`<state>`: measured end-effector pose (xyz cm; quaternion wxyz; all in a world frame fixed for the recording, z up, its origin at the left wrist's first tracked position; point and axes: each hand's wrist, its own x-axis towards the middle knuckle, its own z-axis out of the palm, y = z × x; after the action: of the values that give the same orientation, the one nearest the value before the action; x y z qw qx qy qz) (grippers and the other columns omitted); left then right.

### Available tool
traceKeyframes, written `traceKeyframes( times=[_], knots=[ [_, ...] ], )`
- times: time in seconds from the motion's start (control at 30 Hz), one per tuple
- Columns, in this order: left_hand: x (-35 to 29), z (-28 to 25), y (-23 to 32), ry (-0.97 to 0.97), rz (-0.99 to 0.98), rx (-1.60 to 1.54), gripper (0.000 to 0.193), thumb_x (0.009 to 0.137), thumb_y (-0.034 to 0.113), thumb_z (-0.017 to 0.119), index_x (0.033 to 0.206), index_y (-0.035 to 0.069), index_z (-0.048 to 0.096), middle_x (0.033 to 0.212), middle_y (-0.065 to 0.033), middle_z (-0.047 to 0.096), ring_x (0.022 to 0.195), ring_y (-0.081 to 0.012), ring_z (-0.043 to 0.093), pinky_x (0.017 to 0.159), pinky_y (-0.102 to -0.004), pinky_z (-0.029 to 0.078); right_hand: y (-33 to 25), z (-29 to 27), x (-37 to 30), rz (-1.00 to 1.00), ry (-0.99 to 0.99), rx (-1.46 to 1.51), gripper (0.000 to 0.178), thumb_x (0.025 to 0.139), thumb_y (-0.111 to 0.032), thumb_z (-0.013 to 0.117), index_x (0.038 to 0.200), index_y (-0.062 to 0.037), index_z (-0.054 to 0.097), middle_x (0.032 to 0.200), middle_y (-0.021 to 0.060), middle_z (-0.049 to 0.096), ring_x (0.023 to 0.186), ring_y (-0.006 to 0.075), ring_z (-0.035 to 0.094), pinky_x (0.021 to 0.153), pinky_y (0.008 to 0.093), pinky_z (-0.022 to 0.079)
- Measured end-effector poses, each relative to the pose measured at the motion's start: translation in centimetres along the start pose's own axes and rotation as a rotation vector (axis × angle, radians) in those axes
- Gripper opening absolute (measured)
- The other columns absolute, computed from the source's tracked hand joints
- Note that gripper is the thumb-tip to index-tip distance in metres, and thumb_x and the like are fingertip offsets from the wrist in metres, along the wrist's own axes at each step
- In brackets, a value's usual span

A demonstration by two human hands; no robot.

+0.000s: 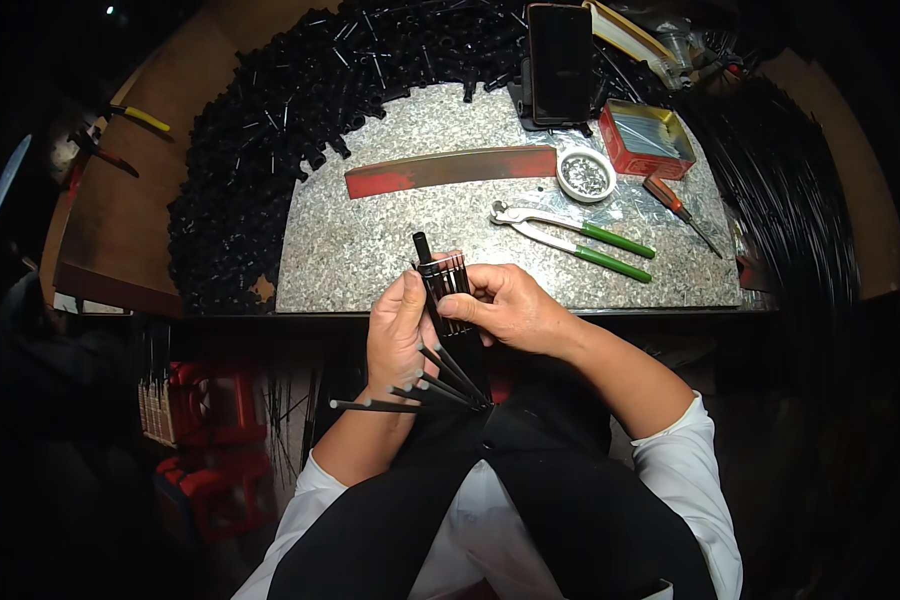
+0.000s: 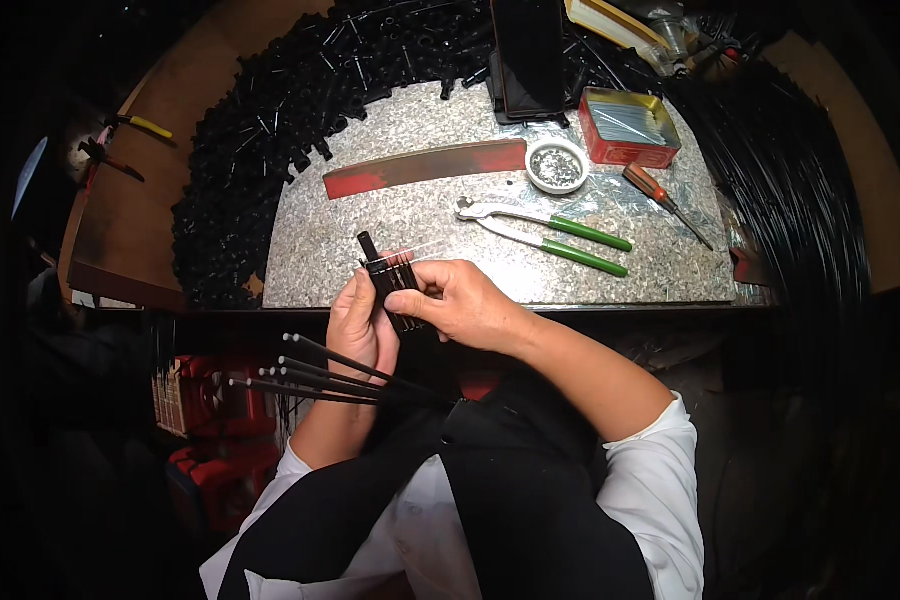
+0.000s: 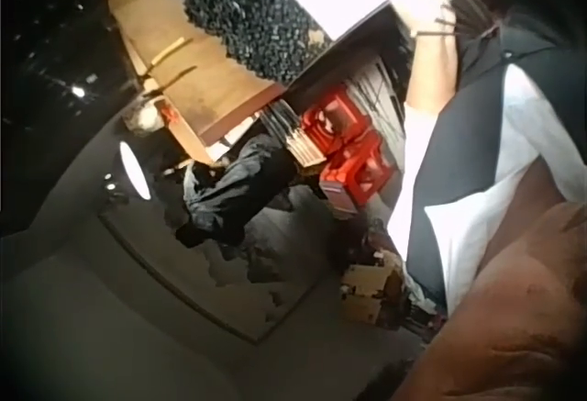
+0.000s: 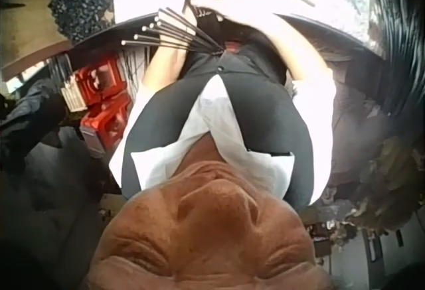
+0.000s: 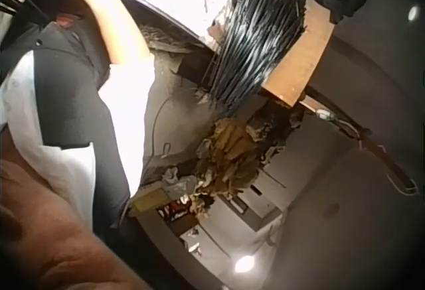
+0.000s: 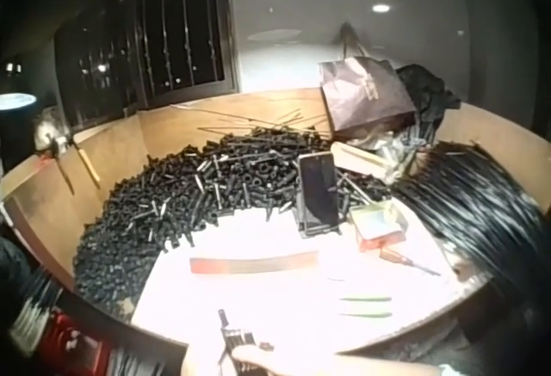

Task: Organizing, bundling, and securing black wires at a production workstation using manual tools.

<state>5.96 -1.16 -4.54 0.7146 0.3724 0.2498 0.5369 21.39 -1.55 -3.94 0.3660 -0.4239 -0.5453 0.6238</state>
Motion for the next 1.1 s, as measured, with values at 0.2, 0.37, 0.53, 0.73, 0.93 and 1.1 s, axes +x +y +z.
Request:
traceKeyframes(
  times=[0.2,0.37,0.53,0.73,0.93,1.1],
  knots=[
    [0.1,-0.1,0.0,-0.05,-0.047,-0.077,0.04,0.1,0.029,0.039,0.115,-0.005,0.053,0.103,-0.0151,0.062,0.089,-0.0193,0.063,0.075,-0.0286,0.054,0.3,-0.1,0.5,-0.004,0.01,-0.019,0.031,0.089,-0.029,0.063,0.074,-0.0021,0.059,0.058,-0.0014,0.053,0.045,0.0057,0.049,0.041,0.0211,0.038],
    [0.2,-1.2,0.0,-0.013,-0.08,-0.072,0.041,0.1,0.031,0.04,0.112,-0.004,0.055,0.102,-0.0127,0.064,0.094,-0.0176,0.061,0.085,-0.0293,0.047,0.3,-0.4,0.5,0.001,-0.034,0.042,0.032,0.09,-0.029,0.063,0.072,-0.0032,0.059,0.062,0.0,0.058,0.045,0.0058,0.051,0.041,0.02,0.038],
    [0.1,-1.4,-0.4,0.004,-0.085,-0.051,0.041,0.101,0.031,0.038,0.115,-0.004,0.054,0.101,-0.0127,0.063,0.084,-0.0139,0.063,0.067,-0.0236,0.052,0.3,-0.5,0.6,-0.001,-0.07,0.075,0.031,0.09,-0.029,0.062,0.073,-0.0037,0.06,0.065,0.0005,0.061,0.046,0.0056,0.051,0.042,0.0195,0.039],
    [-0.3,-0.6,-0.7,0.02,-0.027,-0.016,0.042,0.101,0.031,0.038,0.118,-0.005,0.053,0.106,-0.0139,0.062,0.09,-0.0177,0.063,0.075,-0.0272,0.053,-0.1,-0.6,0.5,0.006,-0.058,-0.002,0.029,0.091,-0.029,0.06,0.078,-0.0031,0.061,0.065,-0.0002,0.061,0.047,0.0053,0.05,0.043,0.0202,0.039],
    [0.2,-0.3,-0.1,0.009,-0.071,-0.034,0.045,0.101,0.029,0.037,0.122,-0.008,0.051,0.12,-0.0183,0.056,0.106,-0.0209,0.058,0.091,-0.0304,0.047,-1.4,0.6,-0.5,-0.174,0.09,-0.353,0.03,0.093,-0.024,0.051,0.091,0.0054,0.053,0.077,0.0265,0.061,0.077,0.0423,0.062,0.066,0.0435,0.048],
    [0.5,-0.8,-0.2,-0.057,-0.115,-0.069,0.033,0.101,0.026,0.037,0.115,-0.001,0.05,0.126,-0.022,0.053,0.113,-0.0223,0.054,0.093,-0.0298,0.045,-1.4,0.4,-0.5,-0.141,0.076,-0.452,0.033,0.094,-0.026,0.047,0.093,0.0065,0.051,0.082,0.0316,0.059,0.082,0.0471,0.058,0.071,0.0488,0.046]
  ],
)
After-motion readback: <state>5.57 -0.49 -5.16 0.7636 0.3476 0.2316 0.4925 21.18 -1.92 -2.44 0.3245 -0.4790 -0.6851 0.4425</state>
